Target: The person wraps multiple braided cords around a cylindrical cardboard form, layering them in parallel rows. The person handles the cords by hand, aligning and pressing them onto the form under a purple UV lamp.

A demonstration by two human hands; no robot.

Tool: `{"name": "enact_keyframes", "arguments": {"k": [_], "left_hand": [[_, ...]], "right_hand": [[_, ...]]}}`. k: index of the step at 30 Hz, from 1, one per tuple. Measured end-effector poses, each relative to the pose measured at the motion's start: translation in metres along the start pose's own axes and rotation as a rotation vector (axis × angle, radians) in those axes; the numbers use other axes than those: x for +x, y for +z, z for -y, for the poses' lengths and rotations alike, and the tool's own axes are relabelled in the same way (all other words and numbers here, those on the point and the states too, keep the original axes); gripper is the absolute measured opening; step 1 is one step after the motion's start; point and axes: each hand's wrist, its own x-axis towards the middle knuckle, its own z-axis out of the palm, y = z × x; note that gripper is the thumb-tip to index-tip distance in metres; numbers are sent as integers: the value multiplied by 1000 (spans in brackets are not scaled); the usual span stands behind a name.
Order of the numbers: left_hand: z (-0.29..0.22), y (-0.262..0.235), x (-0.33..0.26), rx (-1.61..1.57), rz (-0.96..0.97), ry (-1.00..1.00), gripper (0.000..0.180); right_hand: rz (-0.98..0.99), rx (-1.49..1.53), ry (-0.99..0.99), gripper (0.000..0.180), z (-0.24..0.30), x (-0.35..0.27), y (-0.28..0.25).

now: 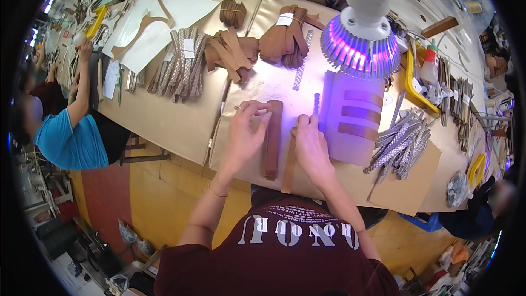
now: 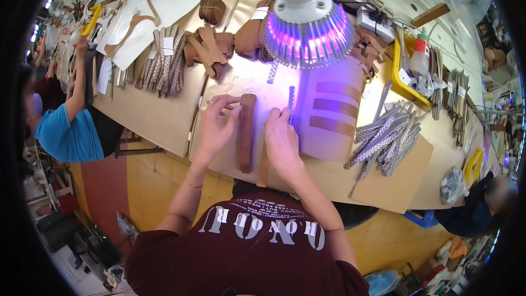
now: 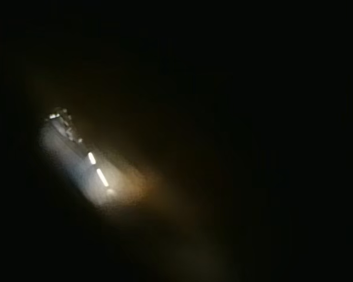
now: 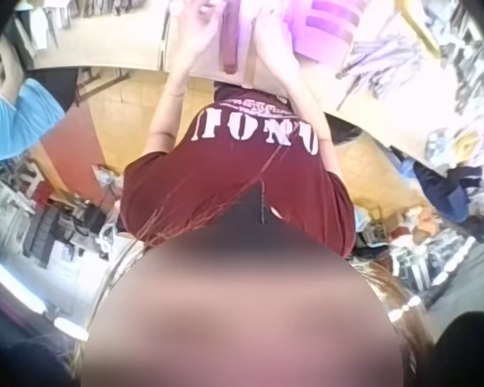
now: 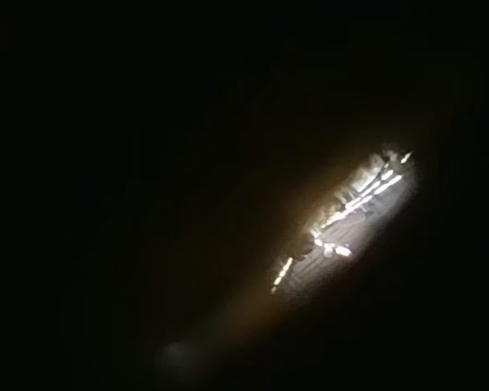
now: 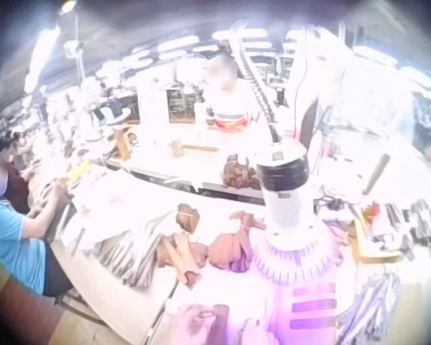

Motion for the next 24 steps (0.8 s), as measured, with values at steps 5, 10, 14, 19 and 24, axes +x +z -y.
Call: {"name": "enact_keyframes", "arguments": {"k": [5,10,14,19,24], "left_hand": [[-9,5,-15,-20,-38,66,17],[-31,6,-23,-207,32,92,17],[-61,8,-34,-272,64,251,17],[-82,18,-28,-340,42,267,15],[-88,14,-25,-312,67,293,13]], "right_hand": [[-50,66,-1,18,-5,-8,7],[-217,338,-99,13,2,-29,-36],[-109,933,57,10,10,-50,-80],[-38,1295,-12,15,8,-44,-94],[-41,1307,-42,18,1,-43,-85]]}}
